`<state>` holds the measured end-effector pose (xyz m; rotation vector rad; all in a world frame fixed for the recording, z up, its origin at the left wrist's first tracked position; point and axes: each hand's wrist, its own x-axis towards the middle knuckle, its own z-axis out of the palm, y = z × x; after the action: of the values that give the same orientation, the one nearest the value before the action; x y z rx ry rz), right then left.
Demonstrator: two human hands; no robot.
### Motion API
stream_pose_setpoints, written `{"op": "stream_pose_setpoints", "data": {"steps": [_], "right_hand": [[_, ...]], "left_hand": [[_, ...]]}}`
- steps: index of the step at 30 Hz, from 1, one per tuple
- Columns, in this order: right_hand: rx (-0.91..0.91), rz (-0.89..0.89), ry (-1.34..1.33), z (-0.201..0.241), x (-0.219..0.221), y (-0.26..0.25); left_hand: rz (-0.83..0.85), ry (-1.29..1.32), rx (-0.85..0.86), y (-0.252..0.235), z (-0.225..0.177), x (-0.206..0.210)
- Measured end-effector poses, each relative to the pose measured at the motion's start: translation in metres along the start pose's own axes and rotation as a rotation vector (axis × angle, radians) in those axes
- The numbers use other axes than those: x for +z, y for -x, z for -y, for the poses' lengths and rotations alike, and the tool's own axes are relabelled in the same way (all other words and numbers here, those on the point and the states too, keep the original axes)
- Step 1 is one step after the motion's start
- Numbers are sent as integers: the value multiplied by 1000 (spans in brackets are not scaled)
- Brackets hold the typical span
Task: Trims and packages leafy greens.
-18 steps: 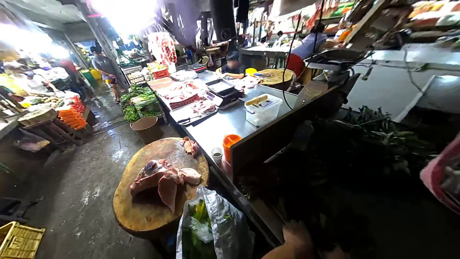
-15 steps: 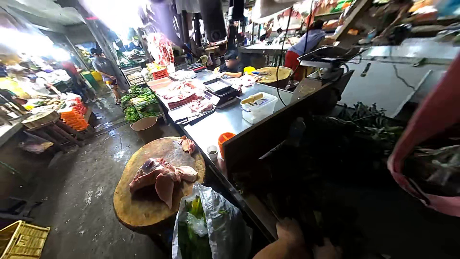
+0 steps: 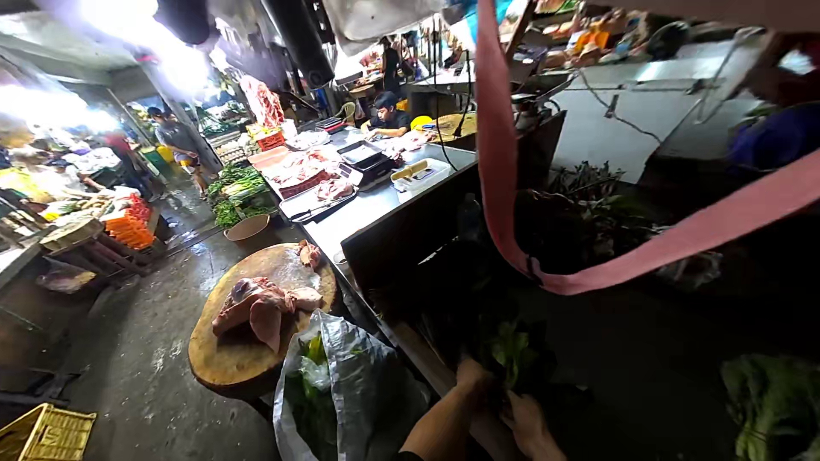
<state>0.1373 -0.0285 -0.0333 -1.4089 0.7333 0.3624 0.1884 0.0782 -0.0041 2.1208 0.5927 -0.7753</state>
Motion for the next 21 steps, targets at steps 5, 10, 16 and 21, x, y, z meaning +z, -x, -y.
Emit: {"op": "stream_pose_setpoints", "data": {"steps": [5, 10, 16, 21], "right_hand": [[-3, -9, -263, 4, -18, 3], [-81, 39, -209, -14, -34, 15], [-319, 28, -20, -8, -49, 41], [-254, 160, 342, -18, -54, 44]], "left_hand": [[139, 88, 18, -4, -8, 15], [197, 130, 102, 10, -1, 26], [169, 560, 56, 44, 29, 22], [218, 572, 38, 37, 53, 44]]}}
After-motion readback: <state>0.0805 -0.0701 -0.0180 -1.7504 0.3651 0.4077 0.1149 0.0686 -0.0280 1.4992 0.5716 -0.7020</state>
